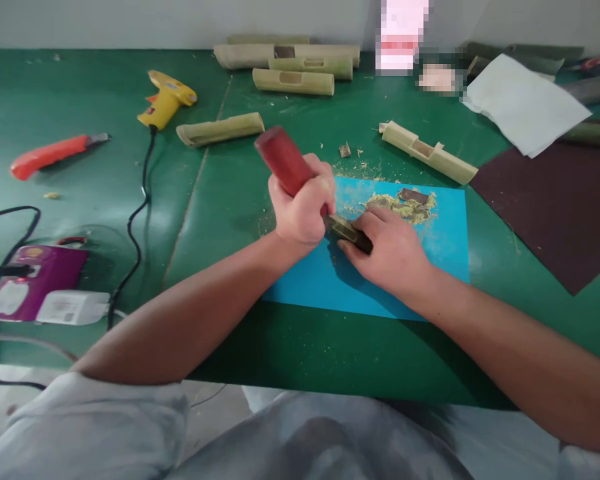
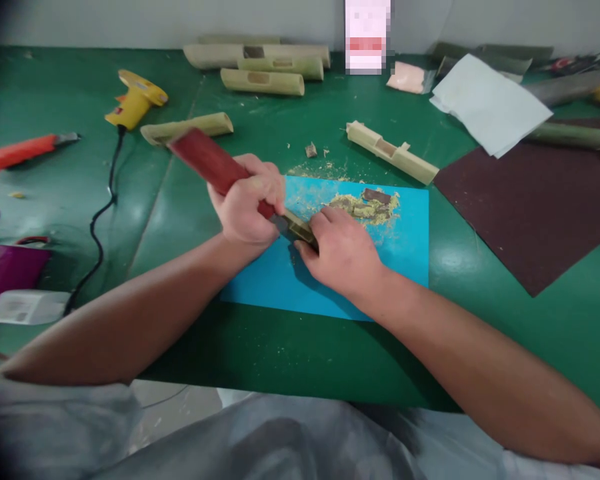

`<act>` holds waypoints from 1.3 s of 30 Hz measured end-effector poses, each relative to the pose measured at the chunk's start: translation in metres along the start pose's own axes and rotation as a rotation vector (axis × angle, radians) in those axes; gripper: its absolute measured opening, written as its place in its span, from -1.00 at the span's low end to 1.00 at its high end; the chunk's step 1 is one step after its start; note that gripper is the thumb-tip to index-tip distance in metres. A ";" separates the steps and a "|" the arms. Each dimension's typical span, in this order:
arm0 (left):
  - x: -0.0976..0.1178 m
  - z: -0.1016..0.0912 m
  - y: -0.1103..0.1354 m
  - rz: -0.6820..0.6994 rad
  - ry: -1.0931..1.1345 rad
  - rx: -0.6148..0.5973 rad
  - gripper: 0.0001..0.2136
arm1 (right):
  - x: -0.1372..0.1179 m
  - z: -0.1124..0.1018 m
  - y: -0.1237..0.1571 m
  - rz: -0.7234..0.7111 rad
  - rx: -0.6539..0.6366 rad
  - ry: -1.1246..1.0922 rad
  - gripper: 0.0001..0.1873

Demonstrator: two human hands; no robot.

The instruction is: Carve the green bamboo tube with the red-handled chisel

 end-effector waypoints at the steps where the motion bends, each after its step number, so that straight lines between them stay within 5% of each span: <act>1: 0.000 0.001 0.000 0.008 0.013 0.041 -0.66 | 0.000 0.000 0.000 -0.007 -0.004 0.015 -0.84; 4: 0.000 0.003 0.000 -0.005 0.012 0.128 -0.68 | -0.001 0.000 0.000 -0.034 -0.018 0.063 -0.87; 15: 0.009 0.010 0.006 -0.030 -0.088 0.109 -0.70 | -0.003 -0.001 0.001 -0.115 -0.034 0.150 -0.88; 22: 0.009 0.011 0.004 0.106 -0.180 -0.084 -0.65 | -0.002 0.002 0.001 -0.085 0.001 0.033 -0.85; 29: 0.000 0.003 -0.001 -0.037 -0.046 -0.019 -0.70 | 0.001 0.000 0.000 -0.025 -0.001 0.019 -0.83; 34: -0.001 0.004 0.000 -0.056 -0.032 0.156 -0.66 | -0.001 -0.001 0.000 -0.038 -0.021 0.079 -0.87; 39: -0.001 0.008 0.003 -0.085 -0.039 0.101 -0.68 | -0.004 -0.001 0.001 -0.051 -0.016 0.130 -0.83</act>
Point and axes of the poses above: each hand's wrist, its own y-axis away from the middle knuckle, its own z-axis out of the palm, x = y × z, the point moved 1 cm from there along -y, towards the middle knuckle, and after that the axes turned 13 degrees about -z, right-handed, at the moved point
